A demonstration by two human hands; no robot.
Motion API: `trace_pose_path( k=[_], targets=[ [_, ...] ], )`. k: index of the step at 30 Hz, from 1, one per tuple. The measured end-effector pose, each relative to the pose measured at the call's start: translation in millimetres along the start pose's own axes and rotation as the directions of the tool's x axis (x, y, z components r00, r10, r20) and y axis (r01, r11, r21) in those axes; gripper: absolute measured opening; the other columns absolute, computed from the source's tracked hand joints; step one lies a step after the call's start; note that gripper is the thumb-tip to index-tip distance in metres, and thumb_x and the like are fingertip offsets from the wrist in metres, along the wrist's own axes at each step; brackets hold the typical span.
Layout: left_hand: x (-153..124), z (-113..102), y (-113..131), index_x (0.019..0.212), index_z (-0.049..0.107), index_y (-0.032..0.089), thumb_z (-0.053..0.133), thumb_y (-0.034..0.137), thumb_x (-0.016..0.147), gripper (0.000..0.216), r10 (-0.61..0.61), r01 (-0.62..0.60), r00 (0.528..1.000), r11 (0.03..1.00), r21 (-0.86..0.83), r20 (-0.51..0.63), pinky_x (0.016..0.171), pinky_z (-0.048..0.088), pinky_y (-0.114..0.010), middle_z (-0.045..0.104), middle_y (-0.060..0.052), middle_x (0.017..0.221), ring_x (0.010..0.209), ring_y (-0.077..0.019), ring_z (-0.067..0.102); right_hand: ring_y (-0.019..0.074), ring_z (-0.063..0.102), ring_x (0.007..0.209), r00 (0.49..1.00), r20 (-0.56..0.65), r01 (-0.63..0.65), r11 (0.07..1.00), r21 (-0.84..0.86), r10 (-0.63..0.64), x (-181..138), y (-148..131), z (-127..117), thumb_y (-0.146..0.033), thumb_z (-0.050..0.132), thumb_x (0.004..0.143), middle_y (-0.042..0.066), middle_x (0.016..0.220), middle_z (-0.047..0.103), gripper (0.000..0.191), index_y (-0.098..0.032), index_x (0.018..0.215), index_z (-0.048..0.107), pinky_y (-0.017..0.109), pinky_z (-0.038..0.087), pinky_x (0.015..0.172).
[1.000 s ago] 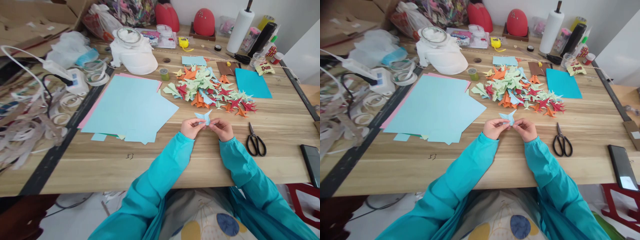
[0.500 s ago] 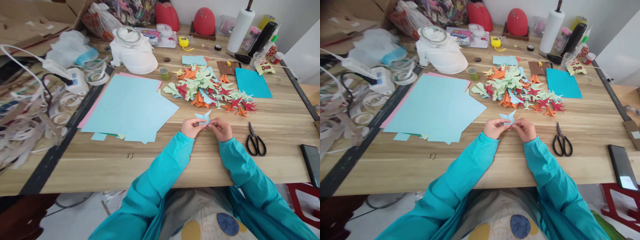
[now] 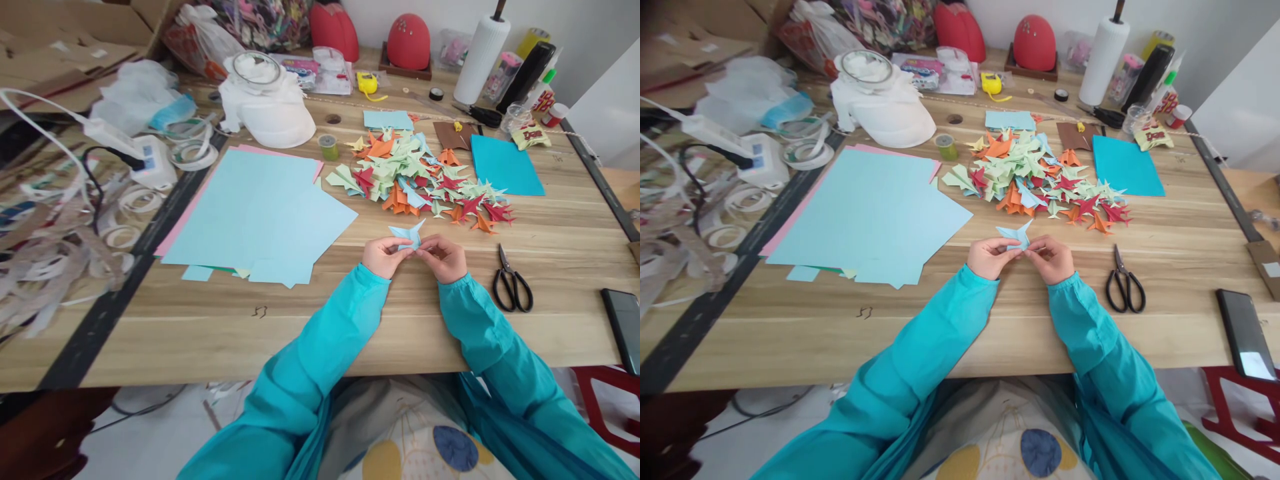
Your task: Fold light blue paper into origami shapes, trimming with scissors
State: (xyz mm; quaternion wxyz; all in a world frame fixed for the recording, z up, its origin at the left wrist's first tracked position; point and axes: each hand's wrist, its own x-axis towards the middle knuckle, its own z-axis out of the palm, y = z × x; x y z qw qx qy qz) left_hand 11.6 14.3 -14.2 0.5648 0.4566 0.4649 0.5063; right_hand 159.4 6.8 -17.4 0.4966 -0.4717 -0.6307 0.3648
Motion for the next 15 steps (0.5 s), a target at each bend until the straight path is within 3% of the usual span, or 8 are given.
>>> trace_pose_path(
  k=[15],
  targets=[
    [-2.5, 2.2, 1.6, 0.071, 0.068, 0.013, 0.072, 0.029, 0.056, 0.022, 0.016, -0.016, 1.0, 1.0, -0.018, 0.003, 0.062, 0.054, -0.03, 0.069, -0.006, 0.064, 0.06, -0.017, 0.064, 0.0155, 0.059, 0.068, 0.988, -0.018, -0.143, 0.963, 0.229, 0.151, 1.8, -1.4, 2.1, -0.033, 0.073, 0.06, 0.002, 0.071, 0.063, 0.018, -0.019, 0.063, 0.061, 0.032, 0.049, 0.065]
  ],
)
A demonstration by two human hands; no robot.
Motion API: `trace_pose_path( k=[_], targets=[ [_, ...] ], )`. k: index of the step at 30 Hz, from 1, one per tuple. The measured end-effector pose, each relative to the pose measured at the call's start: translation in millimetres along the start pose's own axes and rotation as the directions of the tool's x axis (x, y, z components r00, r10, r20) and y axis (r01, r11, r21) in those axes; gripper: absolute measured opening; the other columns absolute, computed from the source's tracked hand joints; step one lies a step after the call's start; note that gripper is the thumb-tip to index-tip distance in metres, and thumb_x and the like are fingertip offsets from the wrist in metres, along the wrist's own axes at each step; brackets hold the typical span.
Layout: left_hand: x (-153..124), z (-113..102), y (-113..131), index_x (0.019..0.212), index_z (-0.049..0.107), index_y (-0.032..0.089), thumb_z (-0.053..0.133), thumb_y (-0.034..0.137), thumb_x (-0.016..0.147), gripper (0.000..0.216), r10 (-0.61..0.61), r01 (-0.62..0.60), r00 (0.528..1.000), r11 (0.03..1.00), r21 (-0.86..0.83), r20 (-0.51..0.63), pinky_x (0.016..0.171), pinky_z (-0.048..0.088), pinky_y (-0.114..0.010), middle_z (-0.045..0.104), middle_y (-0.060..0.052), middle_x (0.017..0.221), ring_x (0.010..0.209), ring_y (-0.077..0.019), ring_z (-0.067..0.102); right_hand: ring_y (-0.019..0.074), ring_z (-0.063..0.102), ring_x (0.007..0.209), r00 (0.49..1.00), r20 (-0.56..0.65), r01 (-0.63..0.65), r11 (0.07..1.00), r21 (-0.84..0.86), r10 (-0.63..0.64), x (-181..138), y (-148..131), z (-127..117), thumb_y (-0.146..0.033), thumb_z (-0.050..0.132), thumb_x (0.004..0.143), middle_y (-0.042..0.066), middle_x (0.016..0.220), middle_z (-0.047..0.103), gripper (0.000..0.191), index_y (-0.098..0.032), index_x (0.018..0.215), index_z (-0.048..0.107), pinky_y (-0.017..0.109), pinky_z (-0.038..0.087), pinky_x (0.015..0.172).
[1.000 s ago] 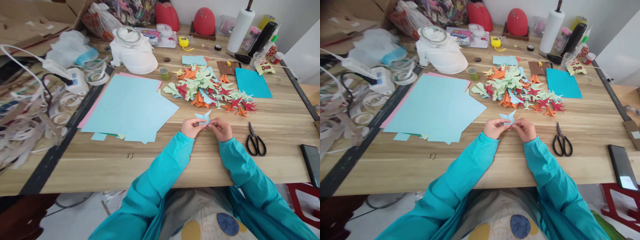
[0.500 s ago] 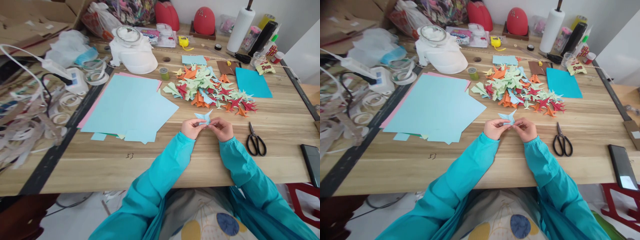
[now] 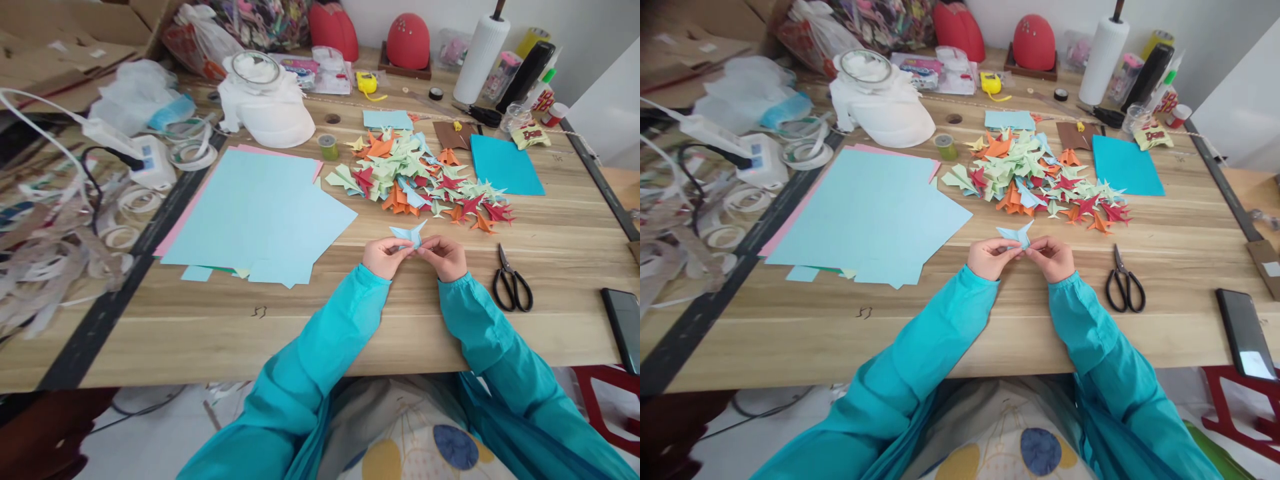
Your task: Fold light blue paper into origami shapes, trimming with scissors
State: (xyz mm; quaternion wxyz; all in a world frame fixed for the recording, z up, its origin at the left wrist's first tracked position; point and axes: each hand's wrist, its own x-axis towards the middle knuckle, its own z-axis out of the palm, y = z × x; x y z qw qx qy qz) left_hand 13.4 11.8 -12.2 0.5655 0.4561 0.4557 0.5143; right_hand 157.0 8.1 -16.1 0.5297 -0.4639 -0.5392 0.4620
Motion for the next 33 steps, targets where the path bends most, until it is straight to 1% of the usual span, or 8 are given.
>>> trace_pose_path(
  k=[6, 11, 13, 20, 26, 33],
  targets=[
    [1.6, 1.2, -2.3, 0.068, 0.067, 0.011, 0.074, 0.032, 0.051, 0.028, -0.023, 0.022, 1.0, 0.998, -0.058, -0.004, 0.061, 0.054, -0.032, 0.068, -0.006, 0.062, 0.058, -0.0181, 0.064, 0.0125, 0.057, 0.059, 0.996, -0.039, -0.078, 0.994, 0.071, 0.081, 0.6, -0.8, 1.9, -0.033, 0.076, 0.054, 0.001, 0.066, 0.061, 0.026, -0.018, 0.062, 0.057, 0.029, 0.048, 0.058],
    [3.7, 0.2, -4.5, 0.074, 0.067, 0.01, 0.075, 0.036, 0.05, 0.036, -0.1, 0.106, 0.993, 0.988, -0.114, 0.06, 0.06, 0.055, -0.032, 0.069, -0.007, 0.066, 0.06, -0.0188, 0.065, 0.0097, 0.053, 0.053, 0.992, -0.063, -0.107, 0.989, 0.098, 0.113, 2.3, -0.3, 0.3, -0.033, 0.078, 0.051, -0.002, 0.061, 0.058, 0.03, -0.018, 0.063, 0.055, 0.026, 0.046, 0.052],
    [4.2, -0.1, -5.1, 0.074, 0.067, 0.01, 0.075, 0.037, 0.049, 0.038, -0.113, 0.121, 0.991, 0.984, -0.129, 0.067, 0.06, 0.055, -0.032, 0.068, -0.007, 0.065, 0.059, -0.0182, 0.065, 0.0091, 0.053, 0.051, 0.99, -0.071, -0.114, 0.987, 0.116, 0.123, 2.7, -0.5, -0.5, -0.032, 0.078, 0.05, -0.002, 0.06, 0.058, 0.03, -0.018, 0.063, 0.056, 0.024, 0.045, 0.051],
    [3.8, -0.1, -5.0, 0.071, 0.067, 0.009, 0.077, 0.034, 0.047, 0.037, -0.098, 0.102, 0.995, 0.987, -0.128, 0.036, 0.06, 0.056, -0.032, 0.067, -0.006, 0.059, 0.056, -0.0174, 0.064, 0.0098, 0.055, 0.049, 0.989, -0.039, -0.135, 0.983, 0.123, 0.141, 2.3, -1.8, -0.5, -0.033, 0.078, 0.051, -0.003, 0.054, 0.058, 0.03, -0.018, 0.066, 0.057, 0.024, 0.045, 0.049],
    [3.1, 0.4, -5.8, 0.07, 0.067, 0.009, 0.076, 0.033, 0.048, 0.033, -0.086, 0.09, 0.996, 0.987, -0.131, 0.033, 0.058, 0.056, -0.029, 0.066, -0.005, 0.057, 0.054, -0.016, 0.064, 0.0098, 0.056, 0.051, 0.988, -0.045, -0.141, 0.981, 0.132, 0.148, 2.8, -1.6, -0.2, -0.032, 0.079, 0.049, -0.003, 0.057, 0.06, 0.03, -0.018, 0.065, 0.057, 0.025, 0.048, 0.051],
    [2.3, 0.8, -1.9, 0.069, 0.066, 0.009, 0.076, 0.033, 0.047, 0.033, -0.094, 0.097, 0.995, 0.985, -0.142, 0.032, 0.056, 0.055, -0.028, 0.065, -0.004, 0.055, 0.053, -0.0153, 0.063, 0.0106, 0.056, 0.051, 0.99, -0.041, -0.129, 0.986, 0.106, 0.134, 1.6, 1.4, -0.2, -0.033, 0.077, 0.052, -0.003, 0.057, 0.06, 0.029, -0.018, 0.067, 0.058, 0.026, 0.048, 0.052]
  ],
)
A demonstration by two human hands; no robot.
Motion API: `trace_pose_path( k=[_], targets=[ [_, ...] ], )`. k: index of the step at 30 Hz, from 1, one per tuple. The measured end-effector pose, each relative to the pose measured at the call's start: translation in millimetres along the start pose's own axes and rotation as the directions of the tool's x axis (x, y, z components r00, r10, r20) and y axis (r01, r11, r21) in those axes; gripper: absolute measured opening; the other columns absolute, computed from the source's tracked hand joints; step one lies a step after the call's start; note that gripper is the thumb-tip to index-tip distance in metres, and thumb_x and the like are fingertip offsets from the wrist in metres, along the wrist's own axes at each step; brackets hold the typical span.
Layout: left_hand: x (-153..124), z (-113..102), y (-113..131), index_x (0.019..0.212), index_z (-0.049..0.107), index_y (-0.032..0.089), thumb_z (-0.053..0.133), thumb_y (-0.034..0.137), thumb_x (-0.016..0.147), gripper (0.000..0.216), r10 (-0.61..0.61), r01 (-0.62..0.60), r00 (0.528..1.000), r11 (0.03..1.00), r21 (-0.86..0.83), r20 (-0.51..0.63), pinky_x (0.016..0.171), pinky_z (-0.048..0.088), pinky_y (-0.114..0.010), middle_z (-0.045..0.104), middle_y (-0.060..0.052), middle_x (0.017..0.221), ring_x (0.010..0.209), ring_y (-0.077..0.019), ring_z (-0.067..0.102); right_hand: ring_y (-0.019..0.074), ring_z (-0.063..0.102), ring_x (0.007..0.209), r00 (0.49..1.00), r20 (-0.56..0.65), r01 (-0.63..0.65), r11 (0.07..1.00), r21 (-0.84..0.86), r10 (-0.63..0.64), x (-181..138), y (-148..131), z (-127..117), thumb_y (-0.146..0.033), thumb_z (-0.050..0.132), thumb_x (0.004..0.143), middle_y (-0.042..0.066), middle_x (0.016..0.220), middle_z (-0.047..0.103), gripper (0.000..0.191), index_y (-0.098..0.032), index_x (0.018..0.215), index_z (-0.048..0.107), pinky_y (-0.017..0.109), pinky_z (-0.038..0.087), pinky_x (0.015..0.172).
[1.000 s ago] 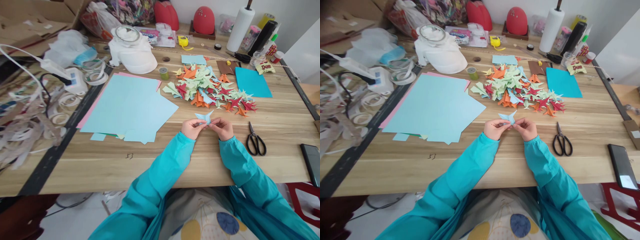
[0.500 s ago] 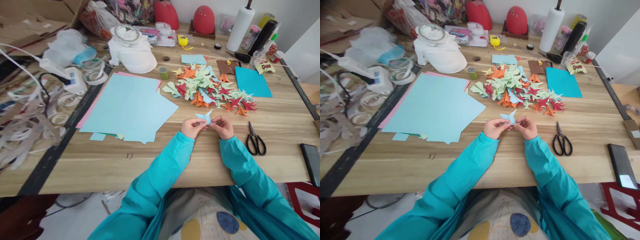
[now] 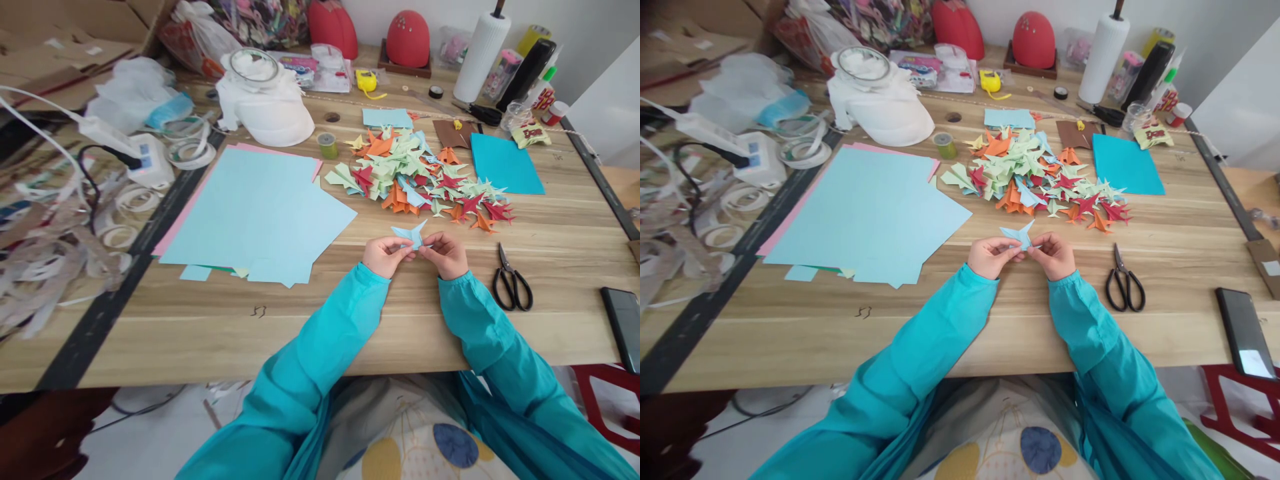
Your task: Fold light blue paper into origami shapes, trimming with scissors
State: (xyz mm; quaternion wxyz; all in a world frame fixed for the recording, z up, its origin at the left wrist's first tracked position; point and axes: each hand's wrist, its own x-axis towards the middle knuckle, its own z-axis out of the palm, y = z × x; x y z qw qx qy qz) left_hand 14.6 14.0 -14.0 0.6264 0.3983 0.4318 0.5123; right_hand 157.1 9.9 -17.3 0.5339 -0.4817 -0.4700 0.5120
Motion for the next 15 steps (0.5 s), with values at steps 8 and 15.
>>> trace_pose_path(
  k=[8, 15],
  targets=[
    [1.7, 0.0, -1.7, 0.069, 0.065, 0.009, 0.076, 0.033, 0.047, 0.035, -0.015, 0.015, 1.0, 1.0, -0.006, 0.002, 0.055, 0.054, -0.029, 0.064, -0.004, 0.054, 0.051, -0.0153, 0.062, 0.0107, 0.057, 0.054, 1.0, 0.03, 0.004, 1.0, -0.005, -0.004, -0.2, -3.8, 1.6, -0.032, 0.077, 0.053, -0.002, 0.059, 0.06, 0.029, -0.019, 0.069, 0.057, 0.025, 0.048, 0.053],
    [2.5, 0.0, -0.8, 0.068, 0.064, 0.009, 0.077, 0.034, 0.044, 0.037, -0.034, 0.035, 0.999, 0.999, -0.04, 0.021, 0.054, 0.053, -0.028, 0.063, -0.004, 0.052, 0.049, -0.0148, 0.061, 0.011, 0.057, 0.056, 1.0, 0.023, 0.007, 1.0, 0.004, -0.008, 0.4, -2.1, 0.8, -0.034, 0.077, 0.052, -0.002, 0.062, 0.06, 0.033, -0.019, 0.073, 0.056, 0.026, 0.049, 0.055]
  ],
)
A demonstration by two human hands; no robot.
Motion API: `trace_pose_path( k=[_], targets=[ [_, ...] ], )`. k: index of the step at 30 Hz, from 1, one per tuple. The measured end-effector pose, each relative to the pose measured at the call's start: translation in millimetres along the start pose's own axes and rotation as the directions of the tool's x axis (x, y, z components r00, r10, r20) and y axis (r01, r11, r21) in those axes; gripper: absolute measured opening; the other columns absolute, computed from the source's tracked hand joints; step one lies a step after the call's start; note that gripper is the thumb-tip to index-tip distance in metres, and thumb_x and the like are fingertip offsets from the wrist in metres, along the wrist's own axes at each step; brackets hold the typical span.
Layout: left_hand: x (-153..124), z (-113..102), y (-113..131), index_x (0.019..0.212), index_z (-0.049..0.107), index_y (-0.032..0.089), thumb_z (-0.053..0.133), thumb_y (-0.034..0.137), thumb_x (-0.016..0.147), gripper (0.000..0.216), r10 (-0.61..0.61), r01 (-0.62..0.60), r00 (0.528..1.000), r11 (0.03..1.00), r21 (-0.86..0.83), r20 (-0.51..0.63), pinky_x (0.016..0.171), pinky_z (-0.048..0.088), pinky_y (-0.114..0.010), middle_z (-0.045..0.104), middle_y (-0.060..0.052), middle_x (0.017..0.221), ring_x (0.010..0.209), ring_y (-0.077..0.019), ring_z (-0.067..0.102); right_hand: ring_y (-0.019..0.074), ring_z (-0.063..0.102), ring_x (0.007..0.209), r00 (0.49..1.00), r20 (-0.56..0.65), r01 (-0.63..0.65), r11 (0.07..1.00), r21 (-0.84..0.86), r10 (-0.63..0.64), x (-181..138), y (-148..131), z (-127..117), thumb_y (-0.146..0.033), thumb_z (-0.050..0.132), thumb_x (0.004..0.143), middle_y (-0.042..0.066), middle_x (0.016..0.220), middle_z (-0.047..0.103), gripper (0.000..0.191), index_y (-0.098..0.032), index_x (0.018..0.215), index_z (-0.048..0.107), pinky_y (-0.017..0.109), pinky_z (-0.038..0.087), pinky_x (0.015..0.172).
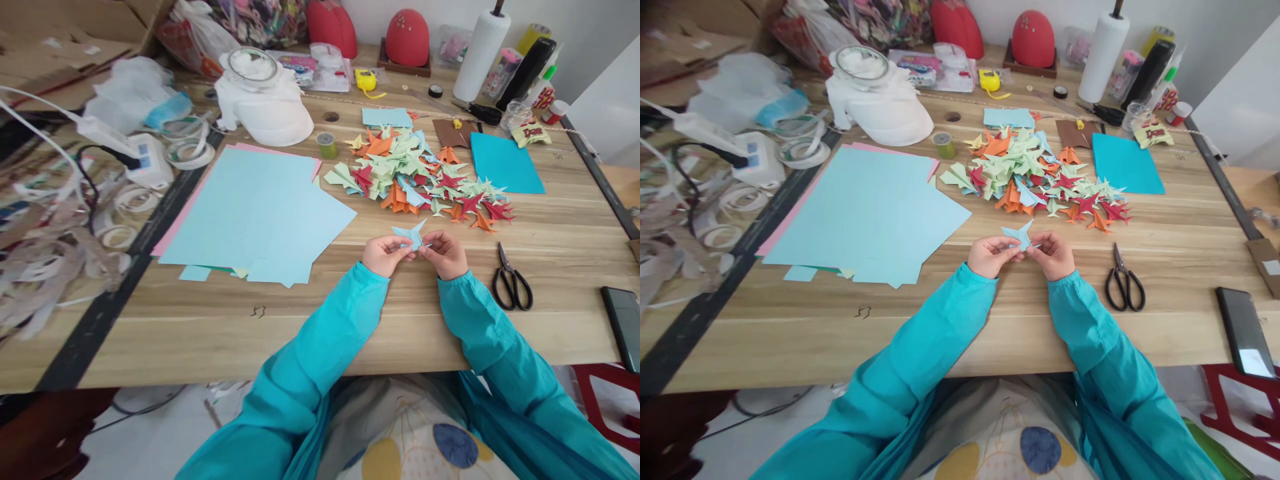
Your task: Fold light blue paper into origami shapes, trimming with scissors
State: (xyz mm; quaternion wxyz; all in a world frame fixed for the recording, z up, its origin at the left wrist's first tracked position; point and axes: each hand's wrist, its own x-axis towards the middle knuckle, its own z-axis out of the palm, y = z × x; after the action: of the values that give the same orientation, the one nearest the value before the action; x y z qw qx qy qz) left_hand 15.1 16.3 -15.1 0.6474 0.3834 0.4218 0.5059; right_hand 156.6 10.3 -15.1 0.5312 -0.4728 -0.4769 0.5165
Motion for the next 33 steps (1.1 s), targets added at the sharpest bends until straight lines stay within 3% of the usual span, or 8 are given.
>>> trace_pose_path(
  k=[12, 18, 27, 33],
  targets=[
    [-4.4, 5.2, 1.3, 0.064, 0.059, 0.012, 0.078, 0.026, 0.044, 0.031, 0.055, -0.054, 0.998, 0.998, 0.022, -0.019, 0.052, 0.05, -0.025, 0.062, 0.0, 0.05, 0.047, -0.011, 0.058, 0.0103, 0.058, 0.056, 1.0, -0.001, -0.02, 0.999, 0.028, 0.02, -1.1, 2.9, 2.7, -0.035, 0.077, 0.05, -0.003, 0.065, 0.059, 0.038, -0.019, 0.076, 0.054, 0.025, 0.05, 0.055],
    [-3.9, 3.5, 3.3, 0.065, 0.059, 0.011, 0.08, 0.029, 0.039, 0.038, -0.043, 0.045, 0.999, 0.996, -0.074, 0.034, 0.056, 0.053, -0.028, 0.064, -0.002, 0.054, 0.051, -0.0138, 0.061, 0.0093, 0.056, 0.054, 1.0, -0.001, -0.028, 0.998, 0.052, 0.028, -1.4, -0.1, 3.8, -0.036, 0.078, 0.05, -0.004, 0.063, 0.058, 0.039, -0.02, 0.075, 0.052, 0.025, 0.05, 0.053],
    [1.5, -0.6, -5.0, 0.071, 0.062, 0.009, 0.081, 0.033, 0.038, 0.045, -0.086, 0.093, 0.994, 0.99, -0.107, 0.067, 0.064, 0.055, -0.038, 0.066, -0.006, 0.057, 0.055, -0.0193, 0.064, 0.0102, 0.056, 0.053, 0.999, -0.017, -0.031, 0.998, 0.051, 0.032, 0.7, 1.4, -0.1, -0.039, 0.077, 0.049, -0.004, 0.063, 0.058, 0.043, -0.021, 0.078, 0.051, 0.026, 0.05, 0.052],
    [-3.2, 3.0, 2.5, 0.068, 0.06, 0.01, 0.079, 0.033, 0.041, 0.04, -0.03, 0.032, 0.999, 0.998, -0.05, 0.041, 0.06, 0.054, -0.031, 0.064, -0.002, 0.056, 0.054, -0.0147, 0.063, 0.0108, 0.058, 0.054, 0.999, -0.019, -0.042, 0.997, 0.061, 0.044, -0.1, -0.1, 0.8, -0.034, 0.079, 0.048, -0.004, 0.062, 0.06, 0.043, -0.02, 0.079, 0.052, 0.026, 0.05, 0.054]
  ],
)
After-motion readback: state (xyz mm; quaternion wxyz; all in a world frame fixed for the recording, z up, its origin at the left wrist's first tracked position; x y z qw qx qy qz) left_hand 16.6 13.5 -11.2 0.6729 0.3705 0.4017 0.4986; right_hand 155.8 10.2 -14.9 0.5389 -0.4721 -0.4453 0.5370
